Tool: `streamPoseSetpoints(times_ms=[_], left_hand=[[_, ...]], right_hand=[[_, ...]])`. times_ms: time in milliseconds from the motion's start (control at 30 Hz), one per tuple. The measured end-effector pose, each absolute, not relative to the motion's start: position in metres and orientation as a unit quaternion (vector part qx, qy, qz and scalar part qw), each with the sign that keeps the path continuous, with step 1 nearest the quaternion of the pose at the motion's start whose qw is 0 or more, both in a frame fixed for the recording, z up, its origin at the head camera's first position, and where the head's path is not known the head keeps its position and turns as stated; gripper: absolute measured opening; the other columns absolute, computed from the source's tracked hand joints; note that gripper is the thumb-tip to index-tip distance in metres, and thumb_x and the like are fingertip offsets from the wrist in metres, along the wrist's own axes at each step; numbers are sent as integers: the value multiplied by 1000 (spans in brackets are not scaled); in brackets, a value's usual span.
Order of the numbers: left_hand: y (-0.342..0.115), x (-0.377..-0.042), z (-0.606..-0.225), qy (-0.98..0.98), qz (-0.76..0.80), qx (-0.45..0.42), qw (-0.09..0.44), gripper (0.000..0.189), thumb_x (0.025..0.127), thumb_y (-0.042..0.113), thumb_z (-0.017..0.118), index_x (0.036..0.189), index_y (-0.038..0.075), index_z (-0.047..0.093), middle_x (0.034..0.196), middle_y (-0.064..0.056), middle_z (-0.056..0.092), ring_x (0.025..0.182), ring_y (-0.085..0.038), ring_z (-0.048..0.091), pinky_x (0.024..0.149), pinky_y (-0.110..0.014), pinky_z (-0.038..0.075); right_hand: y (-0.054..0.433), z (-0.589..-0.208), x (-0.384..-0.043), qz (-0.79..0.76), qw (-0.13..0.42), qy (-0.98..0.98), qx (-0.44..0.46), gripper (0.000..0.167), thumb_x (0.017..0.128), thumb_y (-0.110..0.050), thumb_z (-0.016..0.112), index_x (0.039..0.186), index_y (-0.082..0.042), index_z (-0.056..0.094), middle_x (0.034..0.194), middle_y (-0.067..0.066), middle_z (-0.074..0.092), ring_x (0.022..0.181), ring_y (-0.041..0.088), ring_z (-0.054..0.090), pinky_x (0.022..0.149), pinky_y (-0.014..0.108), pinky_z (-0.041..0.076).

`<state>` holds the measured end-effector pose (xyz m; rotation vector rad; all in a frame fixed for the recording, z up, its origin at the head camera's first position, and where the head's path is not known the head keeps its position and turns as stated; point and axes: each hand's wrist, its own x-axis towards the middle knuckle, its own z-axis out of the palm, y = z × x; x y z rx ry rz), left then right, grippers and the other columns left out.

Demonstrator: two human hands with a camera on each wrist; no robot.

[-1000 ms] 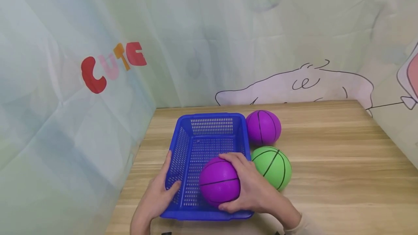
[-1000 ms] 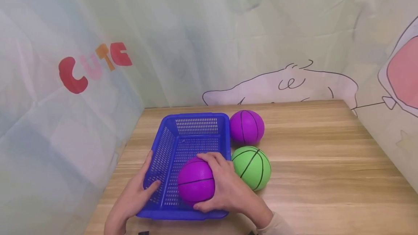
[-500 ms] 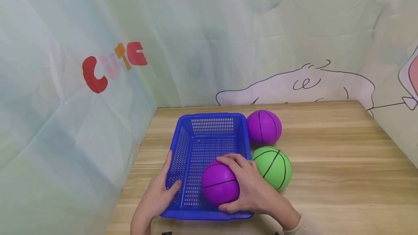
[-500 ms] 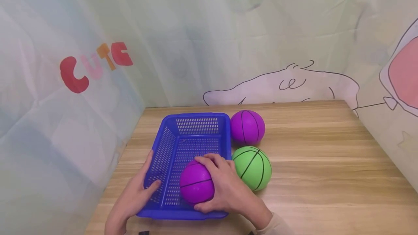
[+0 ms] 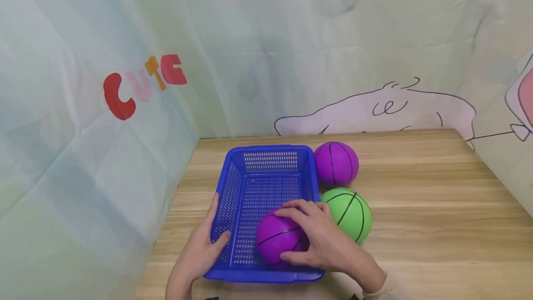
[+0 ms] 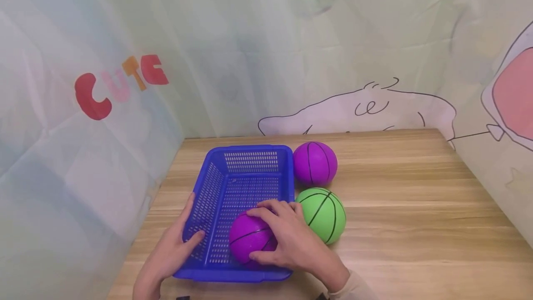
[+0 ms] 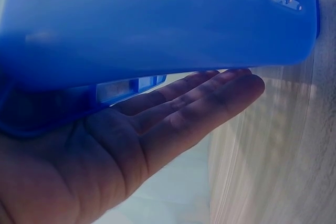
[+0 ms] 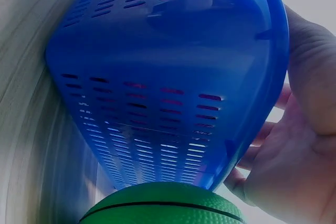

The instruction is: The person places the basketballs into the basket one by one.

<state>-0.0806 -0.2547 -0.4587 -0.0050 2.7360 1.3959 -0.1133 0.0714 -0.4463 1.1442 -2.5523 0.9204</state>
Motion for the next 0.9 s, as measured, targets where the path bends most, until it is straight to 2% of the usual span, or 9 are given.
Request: streamPoseSetpoints(times_ms=[167,567,900], left_hand=[[-255,-81,-459,889,456,-1,37,98,107,5,66,182,29,7,175,-27,38,123,-35,74,114,-66,55],[-254,-80,-459,890,456,5,33,97,107,6,66,182,26,6,176,-26,36,131,-40,70,117,-67,51],[-254,-80,-458,890,454,-1,33,97,107,7,66,182,27,8,173,-29,41,122,-37,75,112,-66,56]], right_hand=[[71,-445,-114,310,104,-862,388,79,80,-50,96,151,-28,67,150,2,65,143,17,57,110,52,42],[73,-444,-113,327,101,-859,380,78,82,-49,95,152,-32,66,149,-7,62,142,13,57,110,54,41],[75,-442,-113,329,93,-864,370,78,81,-51,95,151,-34,66,151,-6,61,143,12,55,111,52,39]])
